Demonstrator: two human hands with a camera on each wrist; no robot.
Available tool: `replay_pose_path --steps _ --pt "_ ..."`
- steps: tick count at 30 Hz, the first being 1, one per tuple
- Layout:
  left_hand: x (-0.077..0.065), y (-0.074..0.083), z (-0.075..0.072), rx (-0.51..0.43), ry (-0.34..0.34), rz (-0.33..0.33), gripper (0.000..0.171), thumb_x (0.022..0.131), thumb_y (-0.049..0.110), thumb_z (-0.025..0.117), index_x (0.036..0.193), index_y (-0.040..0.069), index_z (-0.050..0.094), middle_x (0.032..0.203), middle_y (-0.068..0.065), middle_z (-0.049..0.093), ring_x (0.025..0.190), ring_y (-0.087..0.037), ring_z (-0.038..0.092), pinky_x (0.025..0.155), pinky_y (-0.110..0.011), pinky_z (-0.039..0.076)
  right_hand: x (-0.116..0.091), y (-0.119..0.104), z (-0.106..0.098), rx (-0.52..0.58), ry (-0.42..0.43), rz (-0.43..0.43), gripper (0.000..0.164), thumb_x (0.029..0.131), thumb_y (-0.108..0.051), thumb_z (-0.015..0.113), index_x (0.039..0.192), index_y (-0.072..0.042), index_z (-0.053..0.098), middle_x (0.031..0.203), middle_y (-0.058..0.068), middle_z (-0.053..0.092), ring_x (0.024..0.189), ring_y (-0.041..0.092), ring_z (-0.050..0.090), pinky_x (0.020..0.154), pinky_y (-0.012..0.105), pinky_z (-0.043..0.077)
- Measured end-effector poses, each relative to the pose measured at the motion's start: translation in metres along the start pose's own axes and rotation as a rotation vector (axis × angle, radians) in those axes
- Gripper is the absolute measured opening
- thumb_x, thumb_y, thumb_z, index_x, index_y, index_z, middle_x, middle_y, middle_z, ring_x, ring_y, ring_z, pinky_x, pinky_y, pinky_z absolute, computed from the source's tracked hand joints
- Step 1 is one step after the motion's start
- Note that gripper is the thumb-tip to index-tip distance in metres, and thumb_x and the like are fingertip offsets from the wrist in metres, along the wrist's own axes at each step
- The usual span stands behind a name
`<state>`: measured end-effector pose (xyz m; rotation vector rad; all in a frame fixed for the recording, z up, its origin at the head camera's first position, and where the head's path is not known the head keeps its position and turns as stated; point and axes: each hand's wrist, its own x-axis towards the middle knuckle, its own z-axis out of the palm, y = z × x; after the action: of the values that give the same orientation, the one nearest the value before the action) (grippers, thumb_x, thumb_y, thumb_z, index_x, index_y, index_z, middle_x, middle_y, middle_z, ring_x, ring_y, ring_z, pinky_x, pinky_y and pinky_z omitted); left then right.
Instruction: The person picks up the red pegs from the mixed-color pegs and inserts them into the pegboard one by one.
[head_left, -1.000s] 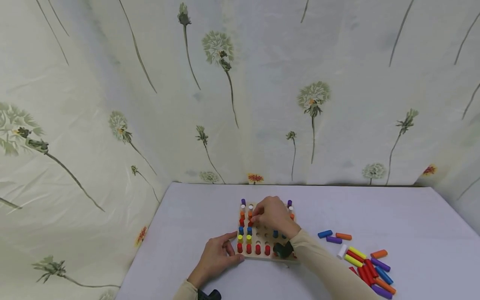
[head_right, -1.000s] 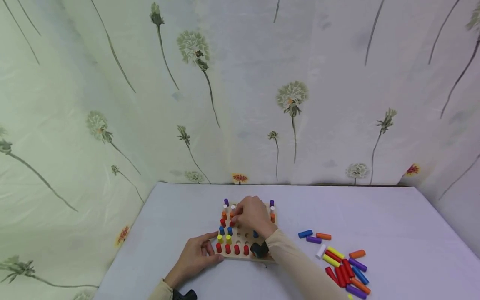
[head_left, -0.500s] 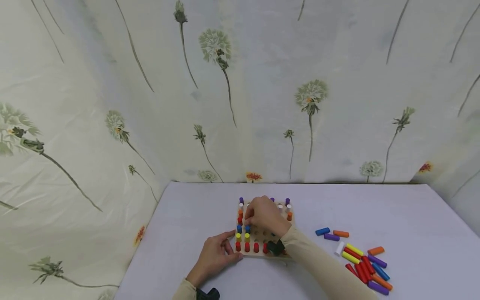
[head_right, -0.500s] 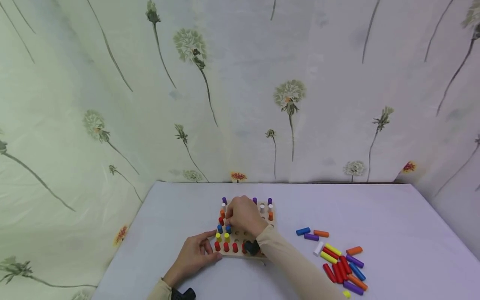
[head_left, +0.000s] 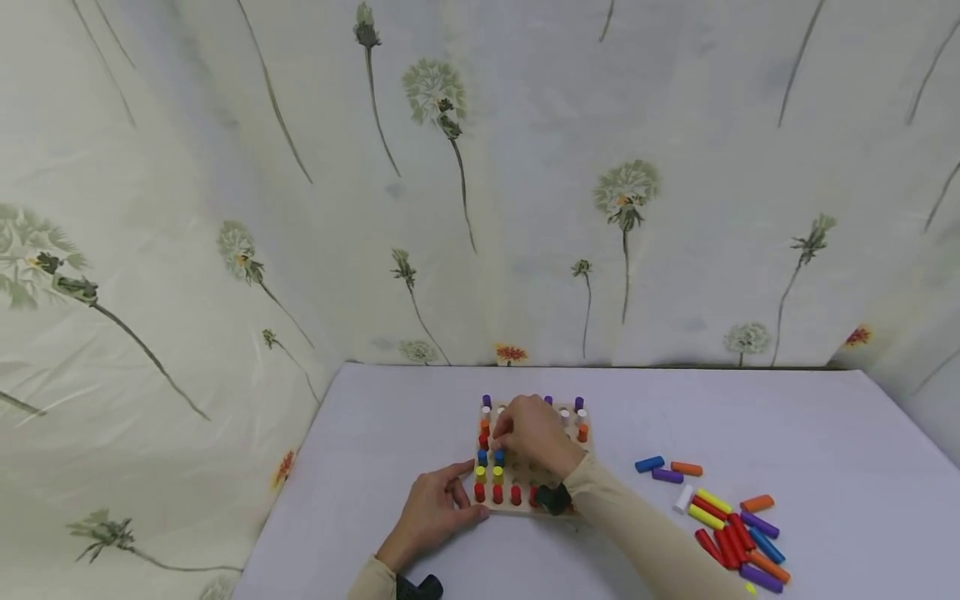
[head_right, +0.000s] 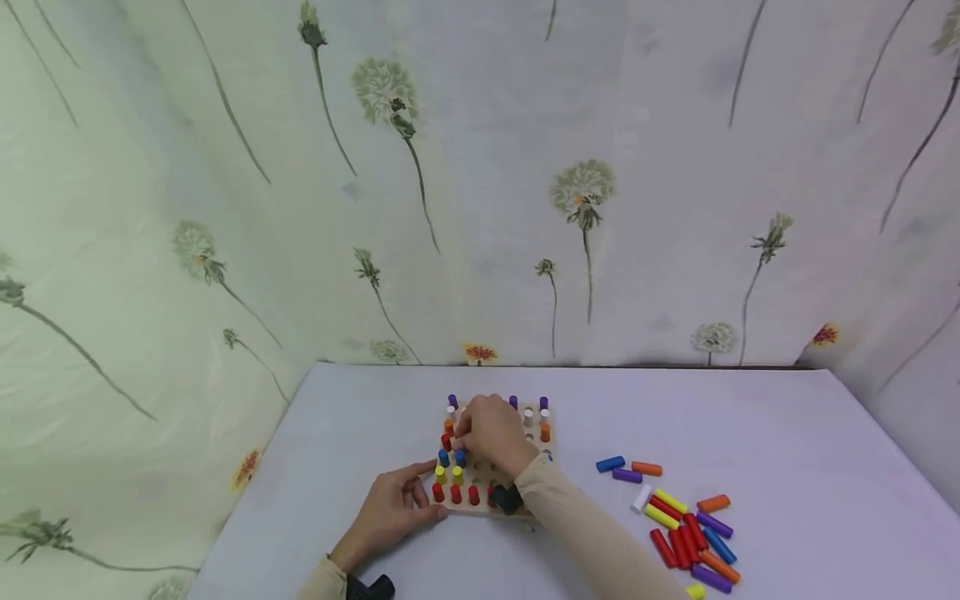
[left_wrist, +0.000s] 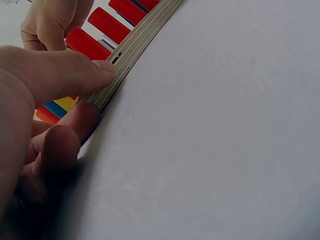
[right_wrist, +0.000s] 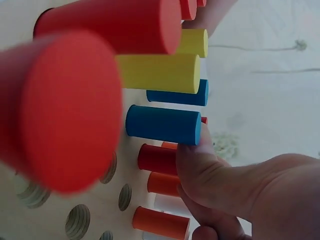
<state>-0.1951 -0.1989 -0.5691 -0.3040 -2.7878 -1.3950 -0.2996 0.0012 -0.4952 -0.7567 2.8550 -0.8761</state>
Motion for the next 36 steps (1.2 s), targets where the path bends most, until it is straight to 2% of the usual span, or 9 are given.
replay_pose_path --steps 7,15,20,23,28,32,36 --pt "0.001 0.001 0.001 0.014 0.001 0.001 0.067 0.084 0.035 0.089 0.14 0.005 0.067 0.07 0.013 0.064 0.057 -0.001 0.048 0.052 -0.019 0.035 -0.003 0.001 -0.001 0.015 -0.013 0.007 0.008 0.088 -0.018 0.088 0.081 -0.019 0.083 0.081 -0.008 0.071 0.078 0.013 0.058 0.079 0.035 0.053" --pt "0.0 0.004 0.002 -0.001 -0.004 -0.017 0.068 0.084 0.034 0.089 0.141 0.005 0.067 0.071 0.012 0.064 0.058 -0.002 0.049 0.052 -0.019 0.036 -0.009 0.004 0.0 -0.044 0.005 -0.084 0.002 0.089 -0.014 0.086 0.087 -0.014 0.087 0.082 -0.007 0.076 0.083 0.014 0.051 0.08 0.035 0.047" --pt "0.0 0.003 0.004 0.003 -0.01 -0.027 0.068 0.085 0.036 0.089 0.141 0.005 0.067 0.071 0.012 0.064 0.058 -0.001 0.049 0.052 -0.019 0.036 -0.016 0.006 -0.006 -0.066 -0.008 -0.126 0.012 0.09 -0.004 0.083 0.092 -0.015 0.087 0.088 -0.003 0.08 0.083 0.014 0.056 0.084 0.037 0.052" --pt "-0.001 0.003 0.005 0.004 -0.013 -0.03 0.069 0.085 0.036 0.089 0.141 0.005 0.067 0.071 0.012 0.064 0.058 -0.001 0.048 0.052 -0.019 0.036 -0.024 0.009 -0.013 -0.057 0.001 -0.129 0.013 0.089 -0.005 0.083 0.099 -0.013 0.087 0.092 -0.001 0.081 0.085 0.013 0.062 0.087 0.039 0.055" --pt "-0.001 0.004 0.008 -0.004 -0.012 -0.03 0.07 0.084 0.034 0.09 0.142 0.002 0.066 0.072 0.011 0.064 0.058 -0.002 0.048 0.052 -0.019 0.035 -0.042 0.027 -0.032 -0.083 0.056 -0.176 0.011 0.088 -0.007 0.085 0.098 -0.011 0.087 0.09 -0.003 0.081 0.083 0.012 0.064 0.079 0.034 0.054" --pt "0.0 0.004 0.009 -0.004 -0.016 -0.025 0.071 0.084 0.035 0.089 0.143 0.002 0.065 0.072 0.012 0.065 0.059 -0.001 0.05 0.054 -0.019 0.036 -0.064 0.054 -0.06 -0.107 0.069 -0.234 0.01 0.088 -0.004 0.084 0.095 -0.01 0.086 0.086 -0.005 0.08 0.079 0.01 0.06 0.075 0.031 0.05" --pt "0.0 0.002 0.006 0.012 0.009 -0.013 0.07 0.084 0.034 0.09 0.141 0.003 0.066 0.071 0.012 0.064 0.058 -0.001 0.049 0.053 -0.019 0.035 -0.087 0.079 -0.089 -0.117 0.061 -0.196 0.01 0.086 -0.006 0.085 0.095 -0.011 0.086 0.085 -0.008 0.079 0.078 0.009 0.055 0.072 0.03 0.046"
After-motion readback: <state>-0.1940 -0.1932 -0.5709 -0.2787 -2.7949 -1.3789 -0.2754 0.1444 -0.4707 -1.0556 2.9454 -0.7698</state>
